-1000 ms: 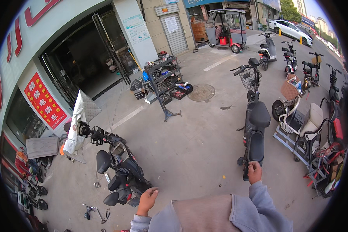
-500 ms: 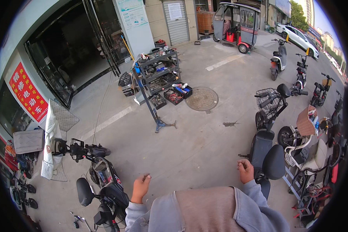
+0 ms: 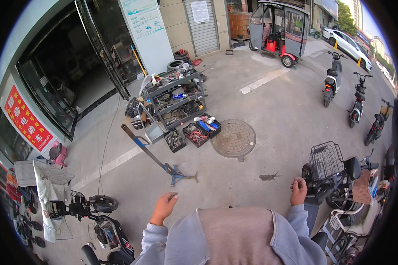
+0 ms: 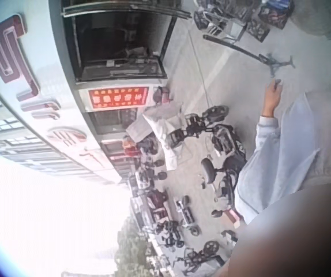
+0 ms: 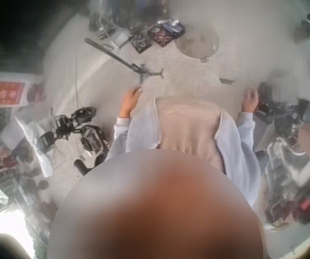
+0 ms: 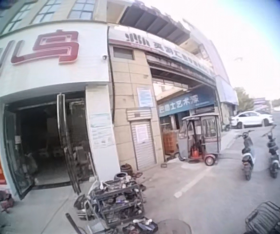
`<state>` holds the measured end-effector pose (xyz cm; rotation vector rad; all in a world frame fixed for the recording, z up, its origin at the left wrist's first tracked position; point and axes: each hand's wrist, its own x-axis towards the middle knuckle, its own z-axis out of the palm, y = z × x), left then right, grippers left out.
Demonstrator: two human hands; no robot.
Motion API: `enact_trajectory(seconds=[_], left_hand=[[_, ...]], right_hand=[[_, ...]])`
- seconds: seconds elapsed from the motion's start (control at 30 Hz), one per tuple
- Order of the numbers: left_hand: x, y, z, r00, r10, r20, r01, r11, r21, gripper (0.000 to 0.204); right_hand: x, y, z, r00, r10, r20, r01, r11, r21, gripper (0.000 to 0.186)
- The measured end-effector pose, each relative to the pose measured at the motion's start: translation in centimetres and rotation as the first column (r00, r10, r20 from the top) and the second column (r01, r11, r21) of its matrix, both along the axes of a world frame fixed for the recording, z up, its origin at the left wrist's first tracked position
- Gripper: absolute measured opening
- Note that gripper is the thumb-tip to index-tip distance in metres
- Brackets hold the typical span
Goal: The person opens the scooter seat compartment, uses a screwdriver to adjust internal wiring and connections, then closes the seat and secures it with screws. The person also briefly tests the handlebar controls and uses a wrench on the rear wheel area.
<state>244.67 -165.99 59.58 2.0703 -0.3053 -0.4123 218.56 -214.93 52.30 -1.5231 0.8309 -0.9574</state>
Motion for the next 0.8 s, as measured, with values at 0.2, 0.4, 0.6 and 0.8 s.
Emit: enact_trajectory(seconds=[0.2, 0.4, 0.6, 0.8], left_hand=[[10.1, -4.8, -0.3, 0.961, 0.262, -0.091, -0.26, 0.965, 0.034, 0.034], [23.9, -13.1, -3.8, 0.908, 0.371, -0.193, -0.365, 0.928, 0.07, 0.035], [46.5, -27.1, -2.1, 0.97, 0.226, -0.091, -0.229, 0.973, -0.024, 0.036], [65.5, -41.3, 0.8, 0.996, 0.062, -0.066, -0.068, 0.994, -0.088, 0.035]], right_hand=[[26.4, -7.3, 5.0, 0.903, 0.382, -0.198, -0.409, 0.904, -0.123, 0.015], [44.2, -12.6, 5.2, 0.793, 0.578, -0.19, -0.595, 0.802, -0.042, 0.015], [53.0, -23.6, 5.9, 0.861, 0.455, -0.229, -0.448, 0.89, 0.085, 0.016], [59.8, -35.9, 3.9, 0.956, 0.173, -0.236, -0.155, 0.983, 0.094, 0.017]])
